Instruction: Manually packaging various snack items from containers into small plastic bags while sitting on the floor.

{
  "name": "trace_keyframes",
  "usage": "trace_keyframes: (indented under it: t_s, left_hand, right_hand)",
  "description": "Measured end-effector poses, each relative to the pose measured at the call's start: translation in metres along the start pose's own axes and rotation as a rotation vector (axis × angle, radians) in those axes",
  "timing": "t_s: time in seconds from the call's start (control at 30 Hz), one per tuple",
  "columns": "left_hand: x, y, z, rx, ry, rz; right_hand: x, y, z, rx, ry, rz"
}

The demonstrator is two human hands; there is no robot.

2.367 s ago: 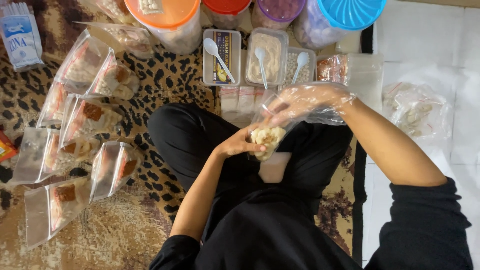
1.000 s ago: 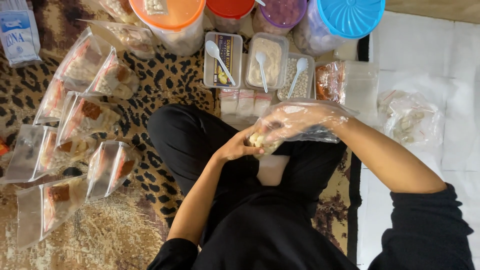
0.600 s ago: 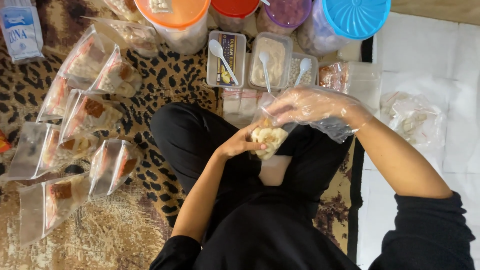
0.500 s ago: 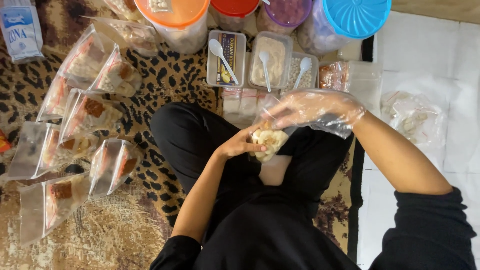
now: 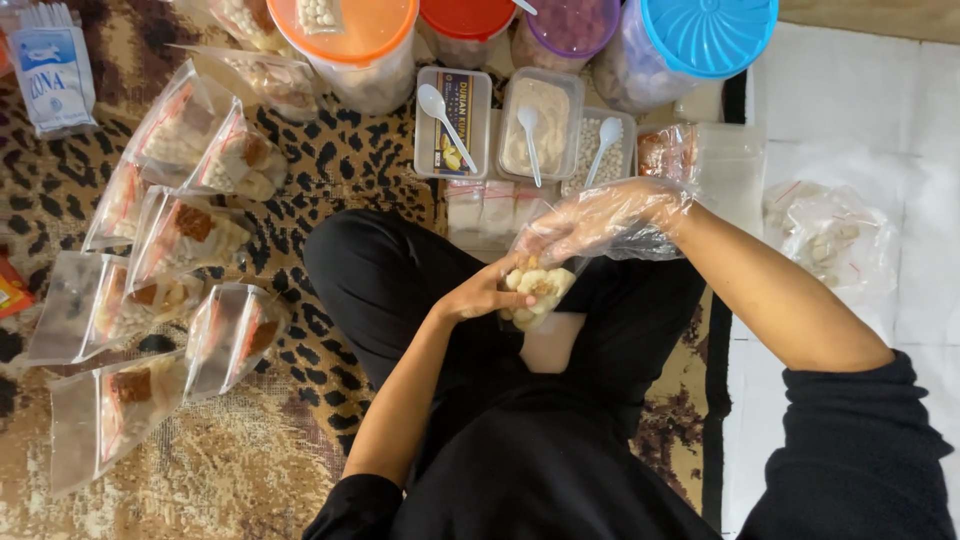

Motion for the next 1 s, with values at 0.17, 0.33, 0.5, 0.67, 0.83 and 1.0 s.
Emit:
trace_keyframes:
  t_s: [0.17,0.33,0.5,0.67,0.83,1.0]
  left_hand:
    - [0.002,0.002,0.008,-0.045,0.105,0.030]
    - [0.000,0.002,0.009,0.042,0.081,0.072]
    - [0.009,-0.007,0.012,0.141,0.054,0.136]
    - [0.000,-0.007,0.002,0.177,0.042,0.110]
    - [0.003,-0.008,0.011,0.151,0.050,0.118]
    - [0.005,0.000,0.011,0.102,0.037,0.082]
  right_hand:
    - [-0.002,0.010,0.023,-0.284,0.069,-0.090]
    - [0.016,-0.015,-0.019,0.088,0.178,0.186]
    - [0.031,-0.051,-0.026,0.093,0.225,0.441]
    - [0.032,-0.042,-0.018,0.065,0.126,0.414]
    - [0.027,-0.038,-0.040,-0.002,0.125,0.381]
    - [-0.003,-0.021,-0.013,0.003,0.184,0.180]
Point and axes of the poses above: each hand's wrist, its own x-axis away from the middle knuckle, its own y-axis out of the palm, z = x × y, the point moved 10 cm from there along -x, towards the middle knuckle, and after that the axes turned 7 degrees about z, right-handed, at the moved point
